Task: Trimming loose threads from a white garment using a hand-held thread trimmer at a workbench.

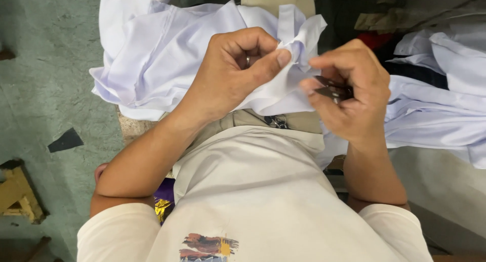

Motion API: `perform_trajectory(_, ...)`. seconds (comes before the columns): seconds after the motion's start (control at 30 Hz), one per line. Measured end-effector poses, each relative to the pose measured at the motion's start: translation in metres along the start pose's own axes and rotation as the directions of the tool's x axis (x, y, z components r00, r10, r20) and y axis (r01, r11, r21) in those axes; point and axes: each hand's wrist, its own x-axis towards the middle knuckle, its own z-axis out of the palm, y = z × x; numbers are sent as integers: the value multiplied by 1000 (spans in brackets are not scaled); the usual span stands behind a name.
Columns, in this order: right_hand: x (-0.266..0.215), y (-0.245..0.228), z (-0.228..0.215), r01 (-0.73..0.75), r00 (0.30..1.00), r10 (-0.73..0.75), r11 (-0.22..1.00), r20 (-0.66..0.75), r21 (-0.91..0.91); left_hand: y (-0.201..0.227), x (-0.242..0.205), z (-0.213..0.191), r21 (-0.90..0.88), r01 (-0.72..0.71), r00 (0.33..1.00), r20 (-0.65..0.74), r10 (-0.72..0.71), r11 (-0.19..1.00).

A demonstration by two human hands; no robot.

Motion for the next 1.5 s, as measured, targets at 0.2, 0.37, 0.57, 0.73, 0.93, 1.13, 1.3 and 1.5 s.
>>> perform_trajectory(0.2, -1, 12, -3, 32, 998, -32, 999, 57, 11, -2, 2, 4, -38, 65, 998, 27, -64, 997)
perform_trajectory(0.37, 2, 27, -6, 93, 992, -98, 994, 84, 53, 3, 4, 2, -66, 134, 987, 96, -128, 989)
perform_trajectory(0.57, 10, 35, -13, 220, 971, -220, 975, 91, 14, 0, 4, 1, -87, 139, 981, 149, -125, 986)
perform_trajectory(0.73, 17, 29, -14, 260, 959, -257, 965, 115, -11, 2, 4, 1, -69, 138, 979, 162, -126, 988)
perform_trajectory(0.93, 17, 25, -13, 307, 947, -301, 951, 114, -41, 1, 2, 1, -73, 158, 975, 167, -144, 985)
perform_trajectory(1.13, 9, 23, -23, 188, 978, -189, 982, 89, 21, 3, 4, -2, -59, 155, 976, 161, -143, 986)
perform_trajectory(1.3, 2, 21, -29, 73, 991, -69, 997, 111, -32, -6, 3, -7, 8, 4, 984, 178, -5, 1000)
perform_trajectory(1.5, 1, 17, -16, 318, 928, -311, 948, 208, -1, -9, 4, -1, 7, -17, 999, -37, 17, 1000)
